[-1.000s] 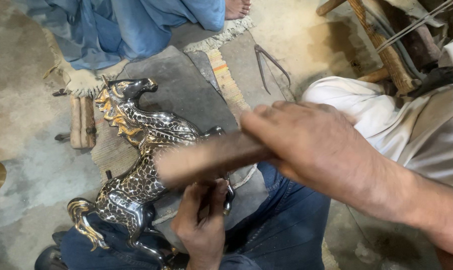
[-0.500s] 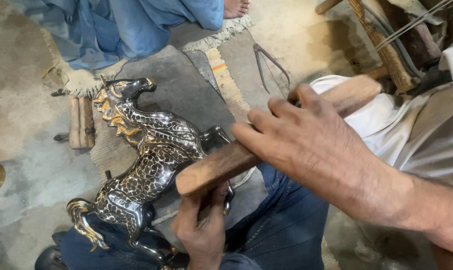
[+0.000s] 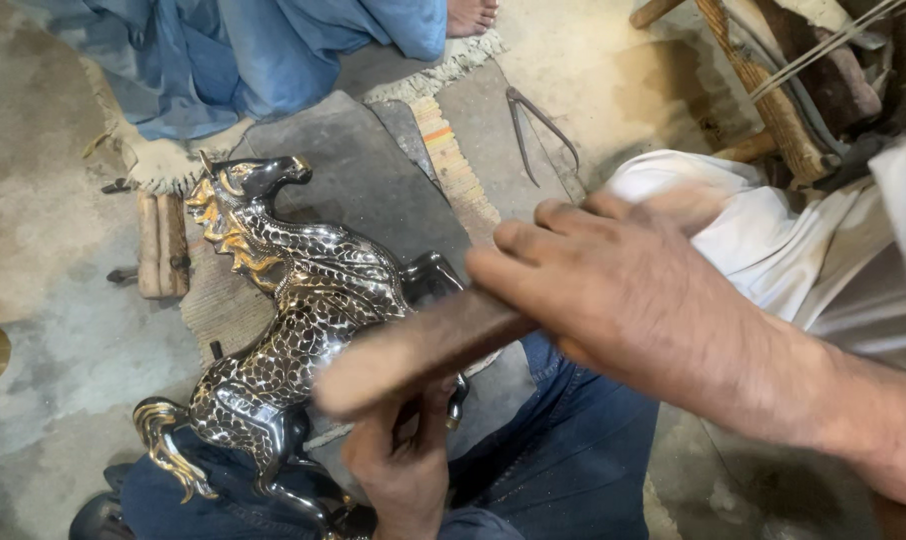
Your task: The person holds a metal horse sculpture on their lap and repeatedly rubs its surface with a wooden block. They rotate the sculpture to access different sides and continue the rubbing motion across the body and legs.
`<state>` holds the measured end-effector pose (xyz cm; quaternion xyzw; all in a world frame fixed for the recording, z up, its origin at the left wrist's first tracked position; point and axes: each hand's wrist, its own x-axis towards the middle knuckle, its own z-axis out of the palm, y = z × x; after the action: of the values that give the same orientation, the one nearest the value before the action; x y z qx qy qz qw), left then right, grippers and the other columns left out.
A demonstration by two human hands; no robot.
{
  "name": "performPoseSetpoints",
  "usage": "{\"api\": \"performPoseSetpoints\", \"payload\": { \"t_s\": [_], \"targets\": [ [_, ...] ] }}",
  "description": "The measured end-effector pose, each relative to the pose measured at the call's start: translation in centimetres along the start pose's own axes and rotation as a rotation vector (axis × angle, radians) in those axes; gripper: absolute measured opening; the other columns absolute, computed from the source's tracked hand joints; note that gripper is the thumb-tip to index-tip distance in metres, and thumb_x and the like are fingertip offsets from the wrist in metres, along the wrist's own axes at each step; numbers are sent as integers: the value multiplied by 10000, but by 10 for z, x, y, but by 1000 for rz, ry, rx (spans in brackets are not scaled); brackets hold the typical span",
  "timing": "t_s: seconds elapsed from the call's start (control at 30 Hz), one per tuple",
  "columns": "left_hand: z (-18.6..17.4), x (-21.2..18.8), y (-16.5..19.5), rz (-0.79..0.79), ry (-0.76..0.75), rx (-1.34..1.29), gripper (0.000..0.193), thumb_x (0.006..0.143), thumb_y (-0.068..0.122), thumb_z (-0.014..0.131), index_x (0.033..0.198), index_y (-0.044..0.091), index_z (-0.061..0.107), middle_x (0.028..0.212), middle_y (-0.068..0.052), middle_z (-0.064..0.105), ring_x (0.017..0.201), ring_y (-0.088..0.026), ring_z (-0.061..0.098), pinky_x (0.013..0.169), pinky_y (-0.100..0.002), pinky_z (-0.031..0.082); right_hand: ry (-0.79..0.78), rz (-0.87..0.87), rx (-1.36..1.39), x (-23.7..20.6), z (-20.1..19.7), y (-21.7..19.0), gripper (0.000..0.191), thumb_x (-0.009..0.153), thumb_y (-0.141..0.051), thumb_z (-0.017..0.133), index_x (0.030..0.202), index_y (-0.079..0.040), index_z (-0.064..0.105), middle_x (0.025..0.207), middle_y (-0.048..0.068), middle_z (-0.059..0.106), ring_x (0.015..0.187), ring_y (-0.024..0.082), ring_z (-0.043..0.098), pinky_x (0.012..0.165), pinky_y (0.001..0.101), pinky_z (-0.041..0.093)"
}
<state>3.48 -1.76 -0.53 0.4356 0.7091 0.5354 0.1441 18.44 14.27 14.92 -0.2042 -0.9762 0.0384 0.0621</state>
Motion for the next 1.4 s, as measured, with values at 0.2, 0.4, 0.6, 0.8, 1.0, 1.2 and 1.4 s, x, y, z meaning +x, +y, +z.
{"api": "performPoseSetpoints", "payload": {
  "t_s": [0.2, 0.4, 0.6, 0.8, 1.0, 1.2, 1.4],
  "targets": [
    [0, 1, 3, 8, 18, -80, 217, 848, 61, 819, 1041, 14, 732, 837, -76, 799, 723, -132, 800, 609, -237, 647, -31, -23, -104, -4, 5, 5, 422, 813, -131, 713, 1198, -154, 541, 987, 26, 678, 904, 188, 645, 769, 409, 498],
    [-2, 2, 7, 96, 24, 41, 276, 809, 67, 854, 1047, -1, 732, 825, -82, 781, 730, -141, 784, 633, -249, 630, 40, -7, -92, -6, 5, 2, 390, 875, -118, 671, 1236, -133, 523, 1023, 63, 675, 864, 205, 632, 702, 398, 491],
    [-2, 2, 5, 53, 7, 16, 233, 805, 63, 842, 1004, 7, 737, 838, -90, 792, 742, -146, 796, 642, -251, 647, 6, -6, -142, -6, 4, -1, 407, 821, -82, 672, 1195, -135, 520, 928, 41, 676, 832, 205, 660, 700, 420, 529],
    [-4, 2, 7, 163, 23, 48, 266, 801, 61, 844, 1029, -6, 724, 892, -117, 774, 775, -171, 784, 651, -262, 628, 11, 8, -224, -13, 5, -2, 404, 829, -106, 663, 1212, -122, 535, 1011, 51, 681, 859, 199, 670, 721, 416, 544],
    [-3, 0, 6, 176, 13, 28, 263, 779, 69, 861, 1000, 2, 735, 846, -87, 771, 755, -154, 776, 637, -264, 604, -62, 31, -187, -16, 11, 3, 374, 840, -104, 677, 1190, -131, 548, 990, 45, 663, 896, 215, 670, 761, 439, 555],
    [-5, -6, -11, 214, -9, -41, 190, 784, 38, 852, 939, 28, 742, 674, -43, 693, 616, -147, 680, 578, -317, 513, 14, 9, -19, -22, 12, 0, 448, 755, -59, 713, 1171, -90, 547, 1007, 61, 661, 910, 219, 644, 745, 390, 553],
    [-10, -10, -23, 344, -33, -23, 234, 830, 77, 819, 1018, -14, 712, 857, -121, 741, 727, -203, 743, 625, -334, 552, -1, 42, -155, -34, 15, 0, 497, 760, -89, 745, 1217, -135, 555, 1072, 46, 655, 947, 206, 635, 788, 447, 547]
  ]
}}
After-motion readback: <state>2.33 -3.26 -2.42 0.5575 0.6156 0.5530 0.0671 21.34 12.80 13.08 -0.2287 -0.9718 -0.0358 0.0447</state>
